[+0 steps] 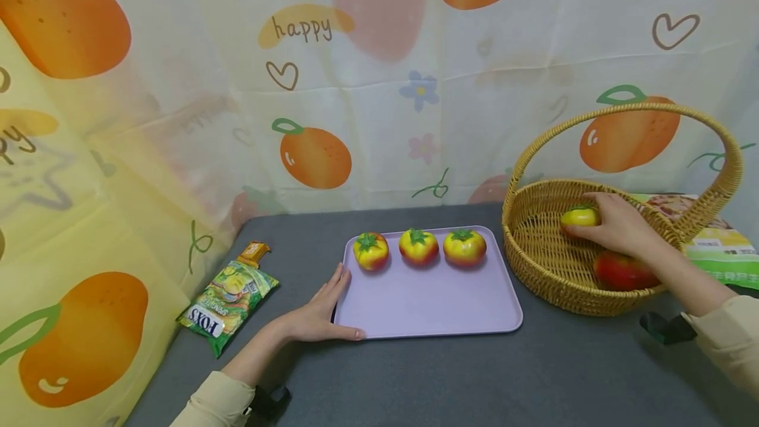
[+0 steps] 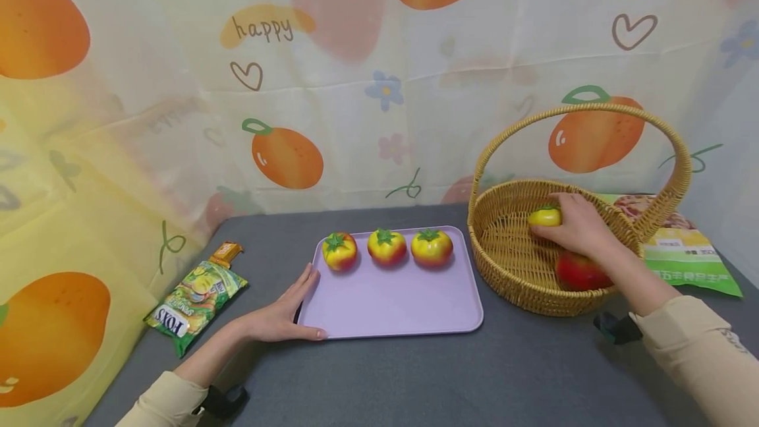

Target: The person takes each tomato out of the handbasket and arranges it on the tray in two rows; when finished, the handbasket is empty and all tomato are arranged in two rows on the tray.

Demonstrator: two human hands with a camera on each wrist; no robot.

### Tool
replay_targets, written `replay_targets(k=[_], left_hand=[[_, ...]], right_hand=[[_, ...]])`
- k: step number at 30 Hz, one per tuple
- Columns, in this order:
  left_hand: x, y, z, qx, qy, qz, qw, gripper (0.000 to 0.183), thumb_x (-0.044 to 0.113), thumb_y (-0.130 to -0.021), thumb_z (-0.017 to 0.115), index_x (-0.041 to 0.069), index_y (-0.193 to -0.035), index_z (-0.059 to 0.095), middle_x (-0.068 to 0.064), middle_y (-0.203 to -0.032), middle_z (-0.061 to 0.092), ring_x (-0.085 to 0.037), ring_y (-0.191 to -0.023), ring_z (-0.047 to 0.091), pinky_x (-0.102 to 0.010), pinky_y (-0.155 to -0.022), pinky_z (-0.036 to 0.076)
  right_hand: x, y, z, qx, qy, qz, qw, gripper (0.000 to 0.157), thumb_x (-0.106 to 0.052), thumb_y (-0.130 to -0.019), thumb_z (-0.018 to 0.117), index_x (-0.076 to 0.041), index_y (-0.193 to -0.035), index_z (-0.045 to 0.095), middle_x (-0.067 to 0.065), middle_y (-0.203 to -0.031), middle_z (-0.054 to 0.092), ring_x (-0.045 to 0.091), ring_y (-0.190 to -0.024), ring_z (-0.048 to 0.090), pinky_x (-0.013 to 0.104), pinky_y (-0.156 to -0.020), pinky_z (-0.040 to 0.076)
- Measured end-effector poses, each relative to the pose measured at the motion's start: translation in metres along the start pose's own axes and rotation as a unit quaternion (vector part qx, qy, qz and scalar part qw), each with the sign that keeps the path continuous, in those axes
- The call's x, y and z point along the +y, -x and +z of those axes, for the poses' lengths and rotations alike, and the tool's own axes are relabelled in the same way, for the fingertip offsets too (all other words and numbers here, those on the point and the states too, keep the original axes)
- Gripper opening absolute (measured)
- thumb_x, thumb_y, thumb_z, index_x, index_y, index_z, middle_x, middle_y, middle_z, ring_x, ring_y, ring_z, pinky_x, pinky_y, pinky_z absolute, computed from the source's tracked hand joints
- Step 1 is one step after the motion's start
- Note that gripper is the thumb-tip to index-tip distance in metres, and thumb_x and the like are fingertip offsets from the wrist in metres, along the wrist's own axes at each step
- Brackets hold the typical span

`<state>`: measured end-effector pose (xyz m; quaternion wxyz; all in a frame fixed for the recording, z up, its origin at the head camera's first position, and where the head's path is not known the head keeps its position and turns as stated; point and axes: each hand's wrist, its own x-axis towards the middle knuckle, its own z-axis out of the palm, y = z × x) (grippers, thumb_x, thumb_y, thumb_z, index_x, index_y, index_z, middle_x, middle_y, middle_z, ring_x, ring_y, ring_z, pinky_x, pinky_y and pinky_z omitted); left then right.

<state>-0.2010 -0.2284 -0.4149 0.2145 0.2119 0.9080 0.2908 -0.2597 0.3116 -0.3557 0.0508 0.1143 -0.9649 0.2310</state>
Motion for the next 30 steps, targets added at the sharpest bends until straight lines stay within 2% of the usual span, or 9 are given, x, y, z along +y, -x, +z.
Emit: replay_targets(k=[5,13,21,30], left_hand=[[0.0,0.001,-0.001,-0.002,0.0,0.005,1.0,0.118,0.056,-0.081,0.072,0.009,-0.156,-0.004,-0.013,-0.16,-0.02,-0.038,-0.146,-0.008,-0.061,-0.112,0.007],[0.001,0.001,-0.002,-0.003,-0.002,0.005,1.0,0.118,0.057,-0.081,0.072,0.009,-0.156,-0.004,-0.012,-0.16,-0.02,-0.037,-0.147,-0.008,-0.061,-0.113,0.006],[0.001,0.001,-0.003,-0.003,-0.003,0.009,1.0,0.118,0.057,-0.081,0.072,0.009,-0.156,-0.005,-0.012,-0.16,-0.02,-0.036,-0.147,-0.008,-0.06,-0.113,0.005],[0.0,0.001,-0.002,-0.003,-0.006,0.007,1.0,0.118,0.058,-0.081,0.072,0.009,-0.156,-0.005,-0.013,-0.16,-0.02,-0.036,-0.147,-0.008,-0.06,-0.113,0.005]], right_hand=[[0.006,-0.005,0.001,-0.017,0.012,-0.003,1.0,0.081,-0.03,-0.086,0.074,0.026,-0.131,0.035,0.043,-0.116,0.047,0.049,-0.099,0.05,0.058,-0.079,0.041],[0.014,-0.005,0.0,-0.051,0.024,0.024,0.998,0.089,-0.038,-0.088,0.071,0.025,-0.134,0.03,0.043,-0.117,0.047,0.05,-0.098,0.052,0.06,-0.08,0.042],[0.012,-0.003,-0.004,-0.061,0.026,0.037,0.997,0.088,-0.039,-0.09,0.068,0.025,-0.135,0.027,0.045,-0.116,0.048,0.053,-0.098,0.052,0.06,-0.079,0.043],[0.013,-0.003,-0.002,-0.057,0.026,0.033,0.997,0.088,-0.041,-0.089,0.069,0.024,-0.135,0.029,0.042,-0.116,0.049,0.05,-0.095,0.054,0.057,-0.076,0.043]])
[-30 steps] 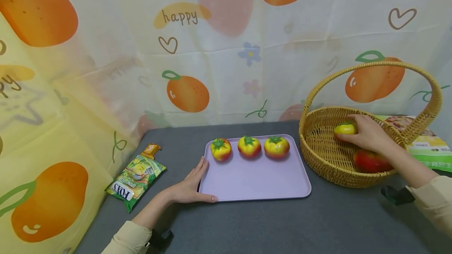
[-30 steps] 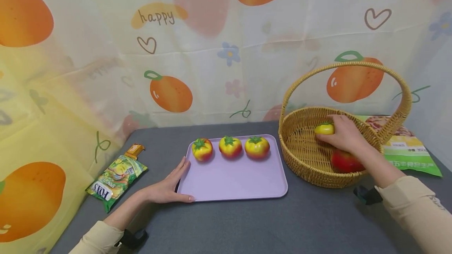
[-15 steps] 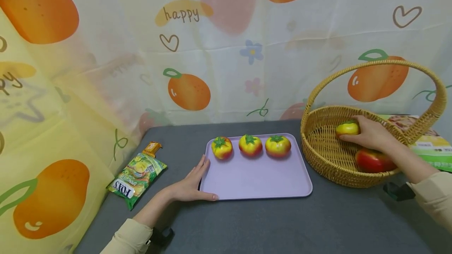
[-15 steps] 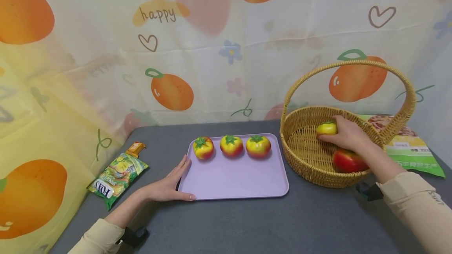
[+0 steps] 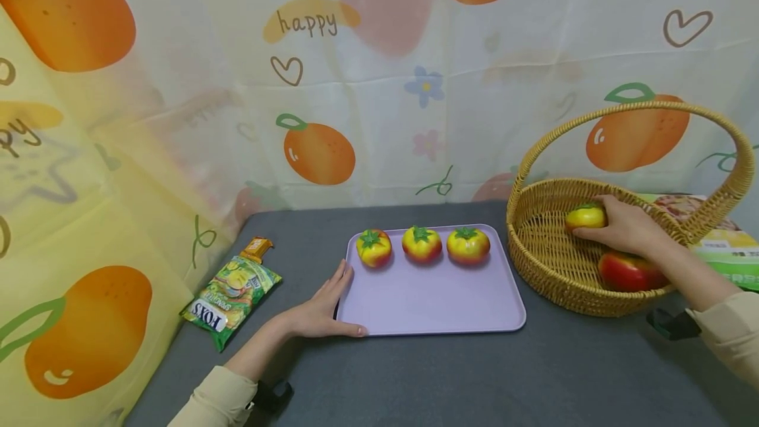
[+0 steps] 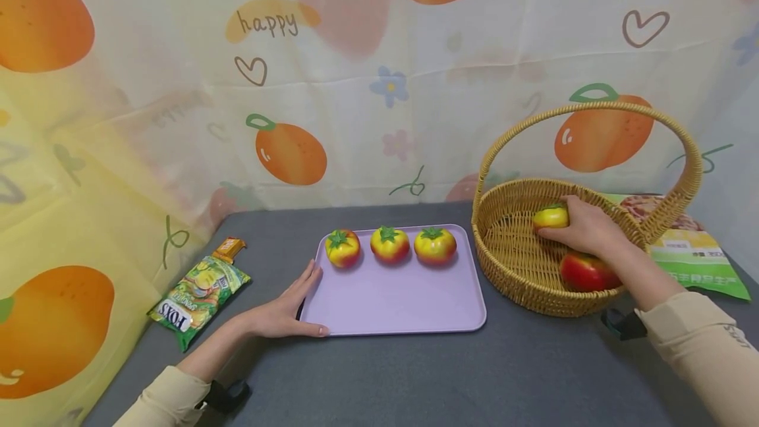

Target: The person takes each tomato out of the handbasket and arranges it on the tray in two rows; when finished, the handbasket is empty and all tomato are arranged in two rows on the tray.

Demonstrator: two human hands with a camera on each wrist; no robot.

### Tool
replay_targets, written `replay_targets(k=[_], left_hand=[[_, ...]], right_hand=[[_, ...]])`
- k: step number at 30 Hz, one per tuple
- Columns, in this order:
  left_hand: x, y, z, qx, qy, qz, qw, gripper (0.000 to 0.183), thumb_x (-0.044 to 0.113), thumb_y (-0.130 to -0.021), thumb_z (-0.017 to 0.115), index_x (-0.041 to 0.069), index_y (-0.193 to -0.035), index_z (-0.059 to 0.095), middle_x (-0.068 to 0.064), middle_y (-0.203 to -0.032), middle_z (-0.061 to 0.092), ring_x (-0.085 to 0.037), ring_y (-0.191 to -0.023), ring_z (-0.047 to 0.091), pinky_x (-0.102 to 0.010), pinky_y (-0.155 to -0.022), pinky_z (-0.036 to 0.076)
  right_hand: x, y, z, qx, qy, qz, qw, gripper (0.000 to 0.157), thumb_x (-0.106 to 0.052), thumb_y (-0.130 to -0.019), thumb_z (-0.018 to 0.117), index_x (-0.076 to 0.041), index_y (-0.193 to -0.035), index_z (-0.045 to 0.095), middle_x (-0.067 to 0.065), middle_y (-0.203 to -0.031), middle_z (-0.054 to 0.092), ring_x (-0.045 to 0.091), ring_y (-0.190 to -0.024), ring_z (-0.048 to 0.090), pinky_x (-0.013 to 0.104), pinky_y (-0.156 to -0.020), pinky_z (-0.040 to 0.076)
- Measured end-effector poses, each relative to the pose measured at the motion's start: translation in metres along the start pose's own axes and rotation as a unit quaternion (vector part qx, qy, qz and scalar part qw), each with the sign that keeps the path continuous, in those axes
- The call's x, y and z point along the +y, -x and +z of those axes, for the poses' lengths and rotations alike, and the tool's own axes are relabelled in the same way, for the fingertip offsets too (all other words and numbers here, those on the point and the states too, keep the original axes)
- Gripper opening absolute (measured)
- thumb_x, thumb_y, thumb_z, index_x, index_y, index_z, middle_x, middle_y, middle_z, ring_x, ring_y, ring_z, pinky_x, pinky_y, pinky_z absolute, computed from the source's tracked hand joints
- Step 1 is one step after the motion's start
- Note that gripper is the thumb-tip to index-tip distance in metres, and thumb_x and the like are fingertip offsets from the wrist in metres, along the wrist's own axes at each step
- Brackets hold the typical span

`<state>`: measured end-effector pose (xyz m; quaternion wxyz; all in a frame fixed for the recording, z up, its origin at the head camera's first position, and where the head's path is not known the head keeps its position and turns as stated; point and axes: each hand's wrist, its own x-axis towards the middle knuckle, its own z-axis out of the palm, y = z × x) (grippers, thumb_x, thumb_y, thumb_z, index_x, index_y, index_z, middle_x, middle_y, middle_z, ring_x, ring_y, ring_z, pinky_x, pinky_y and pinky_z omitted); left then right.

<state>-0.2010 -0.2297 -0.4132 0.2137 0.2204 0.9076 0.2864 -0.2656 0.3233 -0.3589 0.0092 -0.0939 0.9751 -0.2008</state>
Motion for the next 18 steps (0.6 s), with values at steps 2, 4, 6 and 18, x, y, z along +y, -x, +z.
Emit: replay_targets(k=[2,4,6,18], left_hand=[[0.0,0.0,0.0,-0.001,-0.001,0.002,1.0,0.118,0.058,-0.081,0.071,0.009,-0.156,-0.005,-0.013,-0.16,-0.02,-0.036,-0.147,-0.008,-0.06,-0.113,0.005],[-0.001,0.0,0.0,-0.001,0.001,0.002,1.0,0.118,0.058,-0.081,0.071,0.009,-0.156,-0.005,-0.013,-0.16,-0.021,-0.036,-0.147,-0.008,-0.06,-0.113,0.005],[-0.001,0.0,0.0,-0.002,0.003,0.003,1.0,0.118,0.058,-0.081,0.071,0.009,-0.156,-0.006,-0.013,-0.16,-0.021,-0.036,-0.146,-0.009,-0.061,-0.113,0.005],[0.0,0.0,0.0,-0.001,0.005,-0.001,1.0,0.117,0.057,-0.081,0.071,0.01,-0.156,-0.005,-0.012,-0.16,-0.021,-0.037,-0.146,-0.008,-0.061,-0.112,0.006]], right_hand=[[0.0,0.0,0.0,0.003,-0.001,-0.002,1.0,0.089,-0.042,-0.089,0.069,0.023,-0.135,0.03,0.042,-0.117,0.049,0.05,-0.096,0.053,0.058,-0.077,0.043],[0.0,0.0,0.001,0.008,-0.001,-0.004,1.0,0.088,-0.042,-0.088,0.069,0.023,-0.135,0.031,0.042,-0.118,0.048,0.051,-0.097,0.053,0.059,-0.078,0.042],[-0.001,0.001,0.001,0.013,-0.002,-0.006,1.0,0.088,-0.042,-0.088,0.069,0.023,-0.135,0.031,0.042,-0.119,0.047,0.051,-0.099,0.052,0.06,-0.079,0.042],[-0.019,0.012,0.001,0.045,-0.007,-0.025,0.999,0.087,-0.043,-0.087,0.071,0.019,-0.137,0.034,0.039,-0.115,0.052,0.045,-0.091,0.057,0.054,-0.072,0.045]])
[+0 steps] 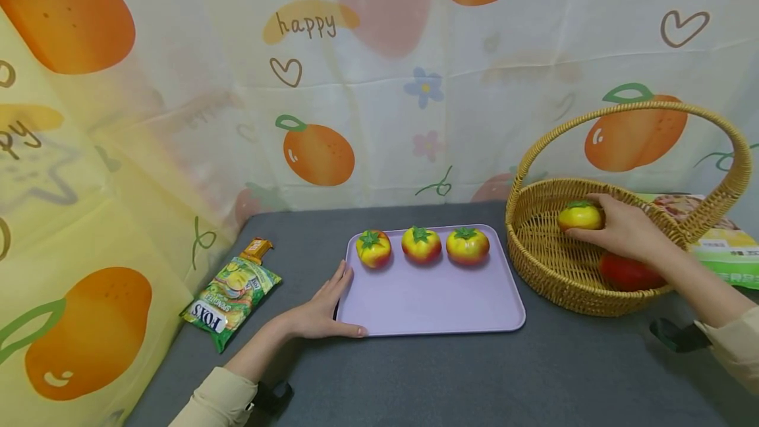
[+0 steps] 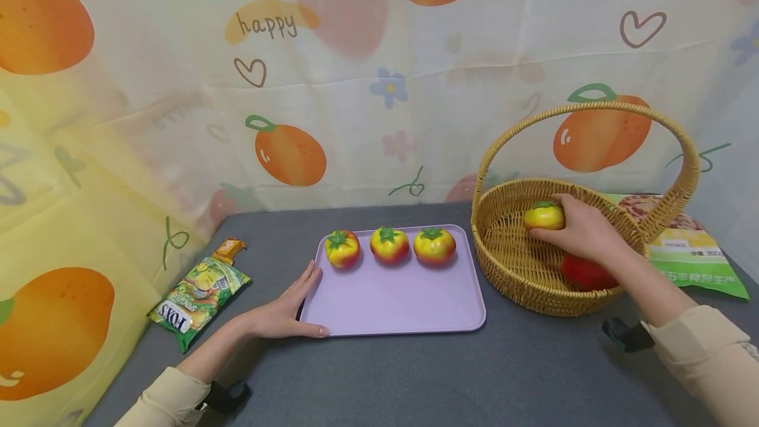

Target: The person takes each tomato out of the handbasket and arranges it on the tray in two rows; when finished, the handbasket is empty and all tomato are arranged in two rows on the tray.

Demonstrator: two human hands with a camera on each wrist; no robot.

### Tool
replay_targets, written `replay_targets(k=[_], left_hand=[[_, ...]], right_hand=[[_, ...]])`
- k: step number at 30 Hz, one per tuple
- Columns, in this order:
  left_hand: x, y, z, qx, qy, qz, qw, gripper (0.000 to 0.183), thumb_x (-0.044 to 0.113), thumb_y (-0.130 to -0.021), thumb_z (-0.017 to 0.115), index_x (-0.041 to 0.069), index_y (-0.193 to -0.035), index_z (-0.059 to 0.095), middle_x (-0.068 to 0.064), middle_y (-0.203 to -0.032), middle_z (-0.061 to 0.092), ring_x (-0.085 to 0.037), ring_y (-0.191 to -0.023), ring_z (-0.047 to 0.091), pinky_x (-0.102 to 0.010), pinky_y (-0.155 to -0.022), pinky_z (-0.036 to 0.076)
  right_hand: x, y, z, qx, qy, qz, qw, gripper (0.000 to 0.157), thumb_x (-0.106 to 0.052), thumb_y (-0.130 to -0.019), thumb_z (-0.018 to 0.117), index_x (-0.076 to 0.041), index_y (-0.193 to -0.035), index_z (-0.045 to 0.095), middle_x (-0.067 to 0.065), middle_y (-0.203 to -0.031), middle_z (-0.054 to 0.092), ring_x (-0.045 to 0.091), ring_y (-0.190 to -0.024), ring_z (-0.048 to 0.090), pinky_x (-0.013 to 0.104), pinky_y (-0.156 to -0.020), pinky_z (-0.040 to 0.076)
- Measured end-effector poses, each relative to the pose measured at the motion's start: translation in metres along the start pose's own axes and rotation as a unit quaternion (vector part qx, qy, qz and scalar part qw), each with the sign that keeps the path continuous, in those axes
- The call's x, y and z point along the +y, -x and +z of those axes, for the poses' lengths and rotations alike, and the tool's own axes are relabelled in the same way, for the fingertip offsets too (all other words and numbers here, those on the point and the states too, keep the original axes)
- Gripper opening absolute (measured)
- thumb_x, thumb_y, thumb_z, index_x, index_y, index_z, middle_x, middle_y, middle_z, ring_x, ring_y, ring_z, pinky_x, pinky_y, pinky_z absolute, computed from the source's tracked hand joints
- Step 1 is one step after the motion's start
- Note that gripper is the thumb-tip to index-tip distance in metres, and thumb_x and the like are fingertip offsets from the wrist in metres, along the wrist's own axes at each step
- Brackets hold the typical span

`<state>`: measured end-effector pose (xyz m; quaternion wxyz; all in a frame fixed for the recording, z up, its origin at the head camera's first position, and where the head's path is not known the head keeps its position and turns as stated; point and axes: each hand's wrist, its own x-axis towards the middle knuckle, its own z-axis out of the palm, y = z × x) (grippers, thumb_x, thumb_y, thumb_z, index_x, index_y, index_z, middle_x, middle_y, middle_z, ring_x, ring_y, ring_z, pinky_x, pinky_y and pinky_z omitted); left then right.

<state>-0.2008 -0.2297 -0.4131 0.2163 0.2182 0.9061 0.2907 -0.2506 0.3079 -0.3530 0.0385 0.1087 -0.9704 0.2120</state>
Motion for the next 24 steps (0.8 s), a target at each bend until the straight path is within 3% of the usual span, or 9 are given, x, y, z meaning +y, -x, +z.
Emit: replay_targets(k=[24], left_hand=[[0.001,0.0,0.0,0.005,-0.001,-0.003,1.0,0.118,0.058,-0.08,0.072,0.01,-0.157,-0.003,-0.012,-0.16,-0.02,-0.038,-0.146,-0.007,-0.062,-0.112,0.007]], right_hand=[[-0.043,0.027,0.005,0.055,-0.045,-0.02,0.997,0.083,-0.042,-0.085,0.074,0.01,-0.14,0.039,0.035,-0.124,0.052,0.049,-0.104,0.056,0.06,-0.081,0.046]])
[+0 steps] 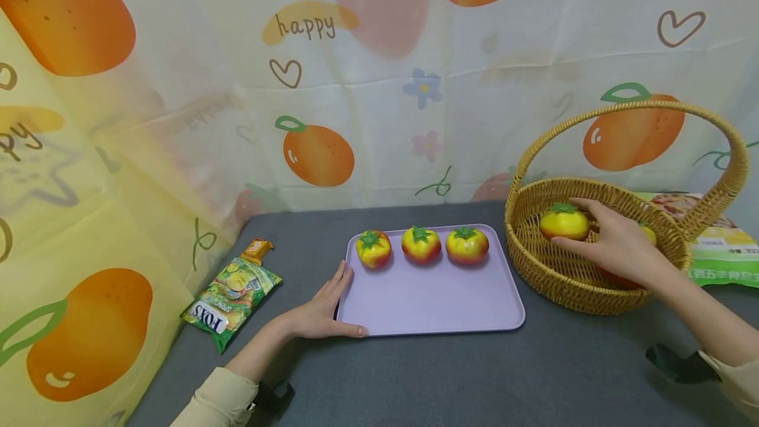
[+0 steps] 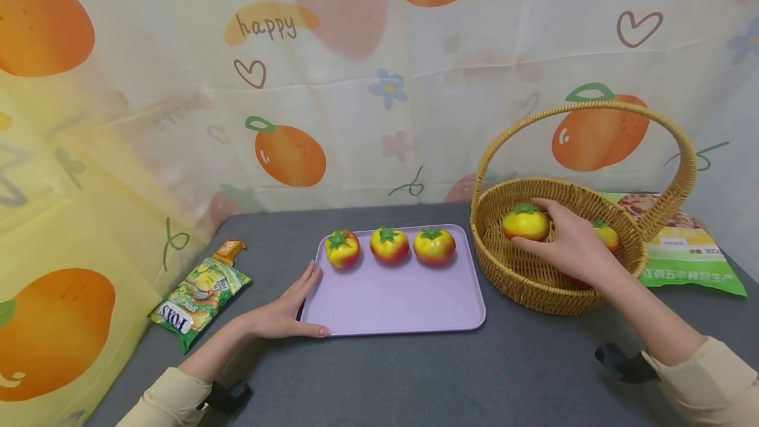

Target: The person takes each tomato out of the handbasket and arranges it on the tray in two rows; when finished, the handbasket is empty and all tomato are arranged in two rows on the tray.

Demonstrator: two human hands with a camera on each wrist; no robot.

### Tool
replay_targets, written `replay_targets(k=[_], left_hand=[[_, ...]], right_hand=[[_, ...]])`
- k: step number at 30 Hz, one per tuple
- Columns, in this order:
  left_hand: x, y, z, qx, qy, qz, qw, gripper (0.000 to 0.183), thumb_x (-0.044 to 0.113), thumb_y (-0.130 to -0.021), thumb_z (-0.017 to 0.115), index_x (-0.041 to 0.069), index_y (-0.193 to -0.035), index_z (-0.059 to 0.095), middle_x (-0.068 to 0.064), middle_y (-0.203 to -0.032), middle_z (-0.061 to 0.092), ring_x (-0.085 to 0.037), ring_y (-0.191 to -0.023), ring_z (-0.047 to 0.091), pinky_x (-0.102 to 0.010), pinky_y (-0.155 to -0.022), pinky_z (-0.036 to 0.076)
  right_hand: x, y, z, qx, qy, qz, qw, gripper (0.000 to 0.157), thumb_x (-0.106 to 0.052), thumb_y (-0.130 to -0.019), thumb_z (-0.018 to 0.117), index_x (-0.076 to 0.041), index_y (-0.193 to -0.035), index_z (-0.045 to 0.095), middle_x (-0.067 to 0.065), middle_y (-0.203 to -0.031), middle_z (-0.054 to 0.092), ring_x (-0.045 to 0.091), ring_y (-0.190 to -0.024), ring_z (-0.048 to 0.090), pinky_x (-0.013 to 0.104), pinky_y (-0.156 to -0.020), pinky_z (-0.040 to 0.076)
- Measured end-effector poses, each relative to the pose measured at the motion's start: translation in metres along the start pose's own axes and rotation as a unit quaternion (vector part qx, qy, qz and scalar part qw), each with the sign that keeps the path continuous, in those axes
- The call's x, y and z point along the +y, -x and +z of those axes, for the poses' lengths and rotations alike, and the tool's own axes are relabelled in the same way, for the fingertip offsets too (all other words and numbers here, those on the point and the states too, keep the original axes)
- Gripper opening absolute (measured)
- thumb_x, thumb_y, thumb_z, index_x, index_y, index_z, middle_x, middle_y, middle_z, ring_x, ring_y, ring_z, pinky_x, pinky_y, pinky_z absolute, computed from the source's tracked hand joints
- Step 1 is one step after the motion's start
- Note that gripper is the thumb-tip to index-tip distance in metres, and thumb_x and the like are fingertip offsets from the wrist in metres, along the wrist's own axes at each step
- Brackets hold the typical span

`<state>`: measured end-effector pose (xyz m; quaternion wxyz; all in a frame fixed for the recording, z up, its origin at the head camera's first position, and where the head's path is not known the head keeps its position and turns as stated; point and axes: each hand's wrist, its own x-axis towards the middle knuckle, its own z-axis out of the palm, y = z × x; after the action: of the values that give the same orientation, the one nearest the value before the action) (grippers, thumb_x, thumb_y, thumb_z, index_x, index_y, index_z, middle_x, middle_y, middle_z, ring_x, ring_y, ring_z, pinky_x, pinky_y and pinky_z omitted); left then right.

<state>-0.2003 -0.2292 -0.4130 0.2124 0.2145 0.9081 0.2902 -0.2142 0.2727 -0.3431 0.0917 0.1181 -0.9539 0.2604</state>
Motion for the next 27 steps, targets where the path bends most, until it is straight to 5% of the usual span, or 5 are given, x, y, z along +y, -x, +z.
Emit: replay_targets(k=[27], left_hand=[[-0.001,0.0,0.0,-0.001,-0.004,0.006,1.0,0.118,0.058,-0.08,0.072,0.009,-0.156,-0.004,-0.013,-0.16,-0.02,-0.038,-0.147,-0.007,-0.061,-0.113,0.007]], right_hand=[[-0.058,0.016,0.012,-0.019,-0.067,-0.022,0.997,0.084,-0.043,-0.082,0.077,0.0,-0.144,0.039,0.027,-0.132,0.051,0.043,-0.112,0.055,0.06,-0.088,0.046]])
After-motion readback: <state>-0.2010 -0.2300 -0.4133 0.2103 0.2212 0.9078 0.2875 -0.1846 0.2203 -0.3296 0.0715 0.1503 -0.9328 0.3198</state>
